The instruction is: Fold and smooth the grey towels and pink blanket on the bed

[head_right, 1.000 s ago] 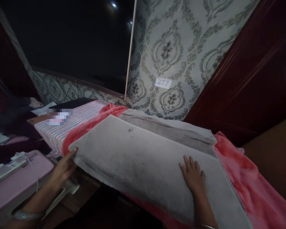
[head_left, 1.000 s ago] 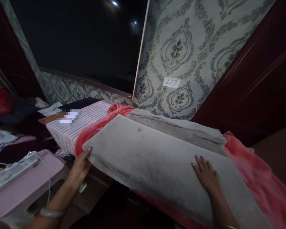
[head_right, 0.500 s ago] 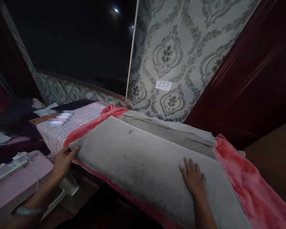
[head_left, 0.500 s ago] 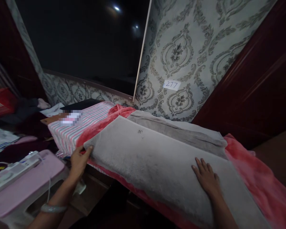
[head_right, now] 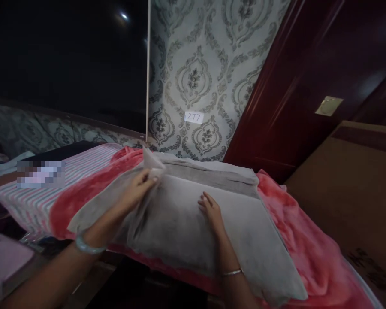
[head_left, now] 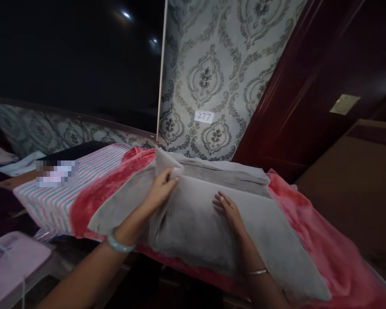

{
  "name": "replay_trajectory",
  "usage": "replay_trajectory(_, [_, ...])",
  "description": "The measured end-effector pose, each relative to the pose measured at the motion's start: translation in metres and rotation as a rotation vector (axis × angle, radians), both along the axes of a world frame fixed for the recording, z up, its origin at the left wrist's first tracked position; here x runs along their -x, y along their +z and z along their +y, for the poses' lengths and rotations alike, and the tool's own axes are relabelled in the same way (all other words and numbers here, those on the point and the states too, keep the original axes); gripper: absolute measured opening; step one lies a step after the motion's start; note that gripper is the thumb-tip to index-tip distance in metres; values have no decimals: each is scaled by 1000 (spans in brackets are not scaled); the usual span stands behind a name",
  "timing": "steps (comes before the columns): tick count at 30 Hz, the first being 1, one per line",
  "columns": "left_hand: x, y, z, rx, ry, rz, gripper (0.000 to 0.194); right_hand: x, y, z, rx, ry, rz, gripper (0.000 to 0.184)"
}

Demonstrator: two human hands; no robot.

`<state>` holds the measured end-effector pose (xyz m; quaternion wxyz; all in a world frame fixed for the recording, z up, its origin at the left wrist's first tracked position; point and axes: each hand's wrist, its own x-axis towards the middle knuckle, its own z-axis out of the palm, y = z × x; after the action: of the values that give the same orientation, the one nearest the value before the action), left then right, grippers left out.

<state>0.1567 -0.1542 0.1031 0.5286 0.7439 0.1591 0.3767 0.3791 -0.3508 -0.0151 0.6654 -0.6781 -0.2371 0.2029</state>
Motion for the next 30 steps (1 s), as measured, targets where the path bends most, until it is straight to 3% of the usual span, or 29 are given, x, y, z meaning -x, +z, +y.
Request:
replay_trajectory(3, [-36, -11, -57, -255, -249, 174, 16, 13, 6, 0, -149, 126, 265, 75])
replay_trajectory(6, [-51, -45, -104, -444, -455, 328, 8, 18, 4, -12, -141, 259, 317, 77])
replay_trajectory(10, [-48, -85, -131, -592, -574, 491, 8, 21, -2, -19, -189, 246, 285, 65])
replay_trajectory(13, [-42, -92, -131, -613, -574, 456, 11, 17, -4, -12, -227, 159, 281, 58])
replay_trajectory(18, [-39, -86, -127, -579, -553, 350, 14, 3, -5, -3, -177, 19, 193, 65])
replay_trajectory(21, [-37, -84, -131, -582, -607, 385, 13, -4, -12, -10, -138, -55, 119, 69])
replay_trajectory(25, [-36, -80, -122, -509, -694, 366, 23, -5, -25, -20, -85, -40, 201, 71])
replay_trajectory(27, [-37, -78, -102, -448, -599, 295, 23, -4, -28, -22, -76, -42, 218, 72])
replay_trajectory(30, [-32, -80, -55, -357, -237, 227, 27, -3, -30, -22, -48, -88, 199, 71])
